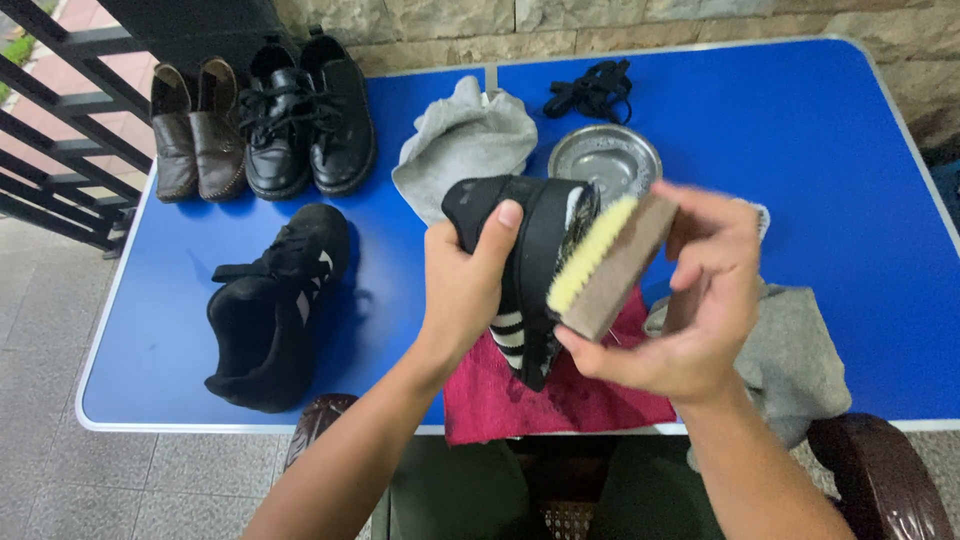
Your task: The person scrubs the sole of a black sneaker using a brush. They hold the shoe in their left hand and vigorously brush the bottom surface with their right hand, focusing on the tread pattern. The shoe is placed on a red cloth on a blue table.
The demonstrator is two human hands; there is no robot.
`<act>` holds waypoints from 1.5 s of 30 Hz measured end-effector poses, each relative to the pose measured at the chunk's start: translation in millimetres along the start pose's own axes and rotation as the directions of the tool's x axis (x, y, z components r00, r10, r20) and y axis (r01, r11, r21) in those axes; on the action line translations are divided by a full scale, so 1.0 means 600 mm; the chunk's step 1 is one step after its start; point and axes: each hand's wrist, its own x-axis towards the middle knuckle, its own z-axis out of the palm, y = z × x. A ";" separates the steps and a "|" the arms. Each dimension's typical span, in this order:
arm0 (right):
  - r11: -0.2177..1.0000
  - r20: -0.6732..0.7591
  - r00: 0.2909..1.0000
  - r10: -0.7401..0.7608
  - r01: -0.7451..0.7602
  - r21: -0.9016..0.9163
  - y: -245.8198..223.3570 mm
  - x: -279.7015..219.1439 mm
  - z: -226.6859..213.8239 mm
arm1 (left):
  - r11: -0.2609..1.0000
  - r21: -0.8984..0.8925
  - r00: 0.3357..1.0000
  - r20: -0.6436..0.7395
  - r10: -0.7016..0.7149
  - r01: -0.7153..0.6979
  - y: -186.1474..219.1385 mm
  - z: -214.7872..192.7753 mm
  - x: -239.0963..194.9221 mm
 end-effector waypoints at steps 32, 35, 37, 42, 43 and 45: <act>0.944 0.008 0.979 0.203 -0.198 0.264 0.037 -0.032 0.077 | 0.960 -0.264 0.990 -0.076 -0.115 0.091 -0.044 -0.050 0.029; 0.926 0.004 0.951 0.310 -0.303 0.225 0.050 -0.042 0.072 | 0.963 -0.244 0.986 -0.082 -0.142 0.118 -0.048 -0.051 0.034; 0.917 -0.012 0.939 0.344 -0.333 0.220 0.026 -0.037 0.067 | 0.969 -0.211 0.988 -0.058 -0.141 0.126 -0.052 -0.051 0.035; 0.996 0.061 0.995 0.075 -0.072 -0.047 0.019 -0.001 0.061 | 0.933 -0.354 0.995 -0.050 -0.084 0.061 -0.058 -0.047 0.029; 0.996 0.065 0.995 0.075 -0.072 -0.047 0.019 0.000 0.063 | 0.933 -0.355 0.995 -0.052 -0.087 0.063 -0.058 -0.049 0.030; 0.995 0.051 0.994 0.101 -0.099 -0.031 0.020 0.006 0.066 | 0.950 -0.300 0.993 -0.054 -0.106 0.085 -0.058 -0.051 0.037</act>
